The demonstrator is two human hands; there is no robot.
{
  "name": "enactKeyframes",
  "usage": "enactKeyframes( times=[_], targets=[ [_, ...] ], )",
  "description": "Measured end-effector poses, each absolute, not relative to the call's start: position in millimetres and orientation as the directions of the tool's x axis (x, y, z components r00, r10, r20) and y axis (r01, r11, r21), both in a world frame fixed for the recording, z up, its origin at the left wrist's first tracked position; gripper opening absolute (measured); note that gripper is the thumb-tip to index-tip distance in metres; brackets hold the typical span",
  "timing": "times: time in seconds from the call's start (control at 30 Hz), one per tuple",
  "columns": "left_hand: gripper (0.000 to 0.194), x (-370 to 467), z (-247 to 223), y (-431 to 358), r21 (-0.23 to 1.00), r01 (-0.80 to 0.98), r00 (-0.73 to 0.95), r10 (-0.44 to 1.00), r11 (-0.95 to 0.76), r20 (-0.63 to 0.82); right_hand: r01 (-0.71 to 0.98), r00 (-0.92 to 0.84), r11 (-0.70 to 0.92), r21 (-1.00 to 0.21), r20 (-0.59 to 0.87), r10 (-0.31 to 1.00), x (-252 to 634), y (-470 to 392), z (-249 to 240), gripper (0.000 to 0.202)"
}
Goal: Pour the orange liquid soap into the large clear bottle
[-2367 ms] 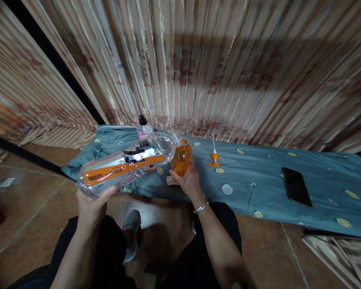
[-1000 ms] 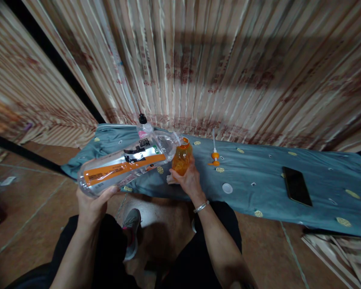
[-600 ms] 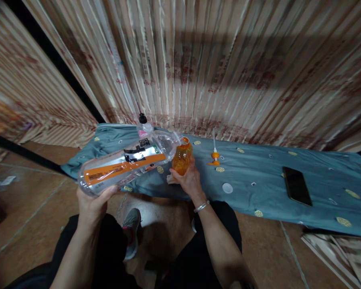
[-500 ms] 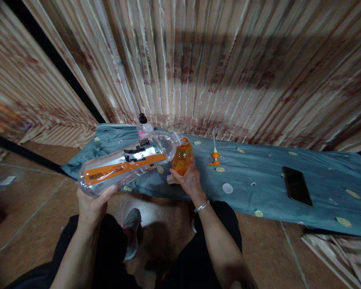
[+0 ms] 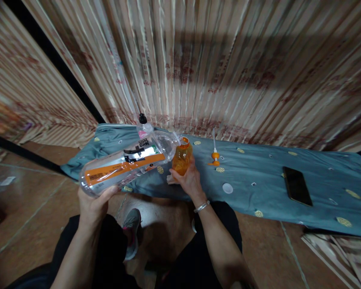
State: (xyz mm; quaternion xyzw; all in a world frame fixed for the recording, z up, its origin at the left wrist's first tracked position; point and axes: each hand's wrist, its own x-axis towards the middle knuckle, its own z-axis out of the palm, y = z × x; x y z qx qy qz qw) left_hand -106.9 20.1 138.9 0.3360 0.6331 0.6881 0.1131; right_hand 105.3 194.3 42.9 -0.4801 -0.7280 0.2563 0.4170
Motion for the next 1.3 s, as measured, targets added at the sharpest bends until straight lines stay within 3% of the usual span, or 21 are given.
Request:
enactKeyframes(
  times=[0.2, 0.43, 0.8, 1.07, 1.3],
  targets=[
    [0.092, -105, 138, 20, 0.948, 0.260, -0.746, 0.585, -0.184, 0.318, 0.482, -0.187, 0.415, -0.771, 0.373, 0.909, 105, 194, 45, 0.096],
    [0.099, -108, 130, 21, 0.955, 0.201, -0.743, 0.601, -0.217, 0.293, 0.481, -0.193, 0.393, -0.784, 0.342, 0.920, 105, 194, 45, 0.102],
    [0.089, -112, 114, 21, 0.955, 0.078, -0.725, 0.642, -0.286, 0.251, 0.463, -0.199, 0.427, -0.777, 0.378, 0.904, 105, 194, 41, 0.098],
    [0.110, -107, 115, 25, 0.951, -0.025, -0.736, 0.649, -0.308, 0.191, 0.457, -0.187, 0.427, -0.781, 0.385, 0.904, 104, 195, 41, 0.094],
    [0.098, -101, 114, 29, 0.938, -0.114, -0.724, 0.674, -0.327, 0.147, 0.447, -0.189, 0.428, -0.785, 0.384, 0.904, 105, 195, 43, 0.097]
  ],
)
